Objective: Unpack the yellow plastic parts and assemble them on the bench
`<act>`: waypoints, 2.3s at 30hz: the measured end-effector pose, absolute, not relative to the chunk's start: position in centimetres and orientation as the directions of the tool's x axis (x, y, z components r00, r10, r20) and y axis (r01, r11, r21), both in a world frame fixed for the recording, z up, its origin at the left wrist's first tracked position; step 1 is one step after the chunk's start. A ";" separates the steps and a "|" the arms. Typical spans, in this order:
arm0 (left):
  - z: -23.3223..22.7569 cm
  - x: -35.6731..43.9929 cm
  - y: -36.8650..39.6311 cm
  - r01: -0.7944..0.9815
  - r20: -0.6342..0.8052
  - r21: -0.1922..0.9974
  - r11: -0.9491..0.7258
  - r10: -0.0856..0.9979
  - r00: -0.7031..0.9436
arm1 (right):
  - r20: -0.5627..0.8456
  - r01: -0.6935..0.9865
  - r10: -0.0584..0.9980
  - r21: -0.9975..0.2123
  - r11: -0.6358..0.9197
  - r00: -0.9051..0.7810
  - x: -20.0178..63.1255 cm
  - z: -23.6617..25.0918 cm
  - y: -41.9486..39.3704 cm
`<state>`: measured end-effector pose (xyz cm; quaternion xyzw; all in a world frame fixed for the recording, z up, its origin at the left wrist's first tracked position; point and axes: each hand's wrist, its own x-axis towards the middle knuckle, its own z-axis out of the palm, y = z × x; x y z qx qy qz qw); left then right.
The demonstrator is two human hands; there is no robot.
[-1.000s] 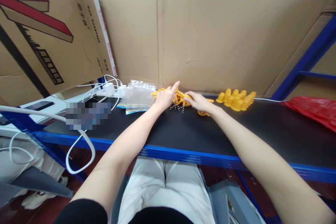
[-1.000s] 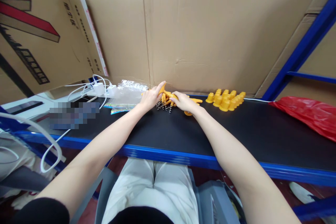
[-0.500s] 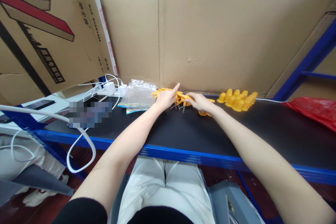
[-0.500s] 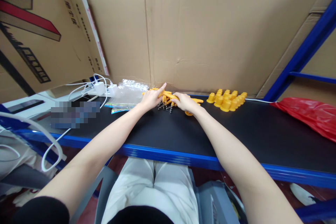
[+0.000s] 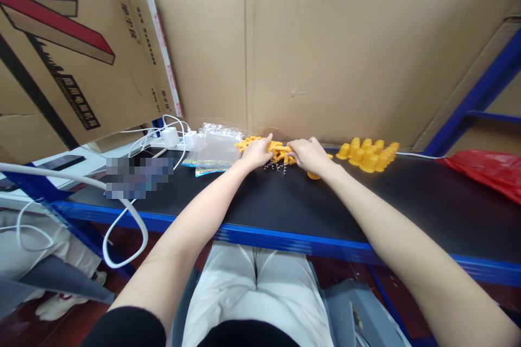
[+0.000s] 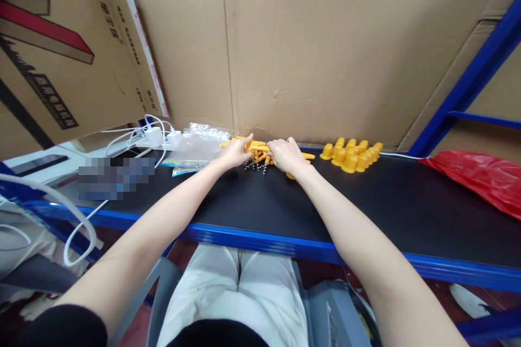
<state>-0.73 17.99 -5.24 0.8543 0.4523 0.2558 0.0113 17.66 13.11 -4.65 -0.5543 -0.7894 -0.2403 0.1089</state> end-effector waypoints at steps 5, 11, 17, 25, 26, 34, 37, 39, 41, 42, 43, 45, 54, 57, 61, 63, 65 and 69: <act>-5.4 -0.9 18.5 0.713 0.290 0.465 -0.524 0.852 0.437 | 0.458 0.883 0.774 0.380 0.274 -0.437 17.6 -4.8 13.2; -5.7 -1.0 18.8 0.711 0.229 0.521 -0.473 0.879 0.417 | 0.469 0.864 0.749 0.424 0.273 -0.467 17.6 -5.1 13.3; -5.7 -0.7 17.8 0.801 0.472 0.214 -0.559 0.777 0.416 | 0.469 0.899 0.775 0.322 0.298 -0.424 18.1 -5.8 13.8; -4.7 -0.5 16.7 0.808 0.547 -0.076 -0.585 0.653 0.524 | 0.477 0.924 0.819 -0.038 0.380 -0.318 18.6 -5.8 13.8; -4.7 -0.5 16.7 0.808 0.546 -0.093 -0.582 0.648 0.530 | 0.469 0.923 0.824 -0.049 0.383 -0.317 18.6 -5.7 13.7; -4.4 -0.3 16.3 0.826 0.509 -0.072 -0.558 0.692 0.512 | 0.492 0.948 0.826 -0.008 0.318 -0.273 18.7 -5.0 13.6; -4.4 -0.1 16.3 0.836 0.497 -0.012 -0.549 0.722 0.482 | 0.512 0.952 0.811 0.048 0.303 -0.284 18.8 -5.1 13.8; -4.4 0.1 16.3 0.841 0.486 0.035 -0.540 0.744 0.458 | 0.523 0.953 0.800 0.102 0.284 -0.295 18.8 -5.2 13.8; -4.4 0.1 16.3 0.835 0.475 0.091 -0.542 0.761 0.443 | 0.527 0.949 0.789 0.166 0.269 -0.316 18.7 -5.2 13.8; -4.4 0.1 16.3 0.828 0.471 0.121 -0.547 0.766 0.438 | 0.526 0.945 0.785 0.196 0.262 -0.327 18.7 -5.3 13.8; -4.4 0.1 16.3 0.818 0.468 0.153 -0.554 0.770 0.434 | 0.526 0.940 0.781 0.225 0.255 -0.338 18.6 -5.3 13.7; -4.4 0.1 16.4 0.795 0.466 0.216 -0.566 0.776 0.426 | 0.524 0.930 0.773 0.277 0.243 -0.358 18.5 -5.2 13.7; -4.7 -0.3 17.6 0.740 0.299 0.460 -0.490 0.871 0.390 | 0.474 0.881 0.776 0.422 0.213 -0.415 17.9 -5.5 13.5; -5.0 -0.5 17.6 0.752 0.415 0.365 -0.549 0.819 0.396 | 0.477 0.885 0.778 0.414 0.212 -0.409 17.9 -5.6 13.6; -5.2 -0.5 17.1 0.809 0.508 0.190 -0.556 0.761 0.403 | 0.504 0.913 0.778 0.344 0.218 -0.376 18.1 -5.6 13.6; -5.1 -0.5 16.9 0.813 0.539 0.139 -0.566 0.731 0.418 | 0.511 0.929 0.785 0.295 0.221 -0.349 18.1 -5.6 13.6; -5.1 -0.6 16.8 0.798 0.575 0.109 -0.593 0.692 0.436 | 0.514 0.941 0.792 0.251 0.228 -0.329 18.0 -5.6 13.6; -5.1 -0.7 16.9 0.779 0.601 0.085 -0.621 0.656 0.457 | 0.515 0.948 0.796 0.199 0.250 -0.318 18.1 -5.6 13.6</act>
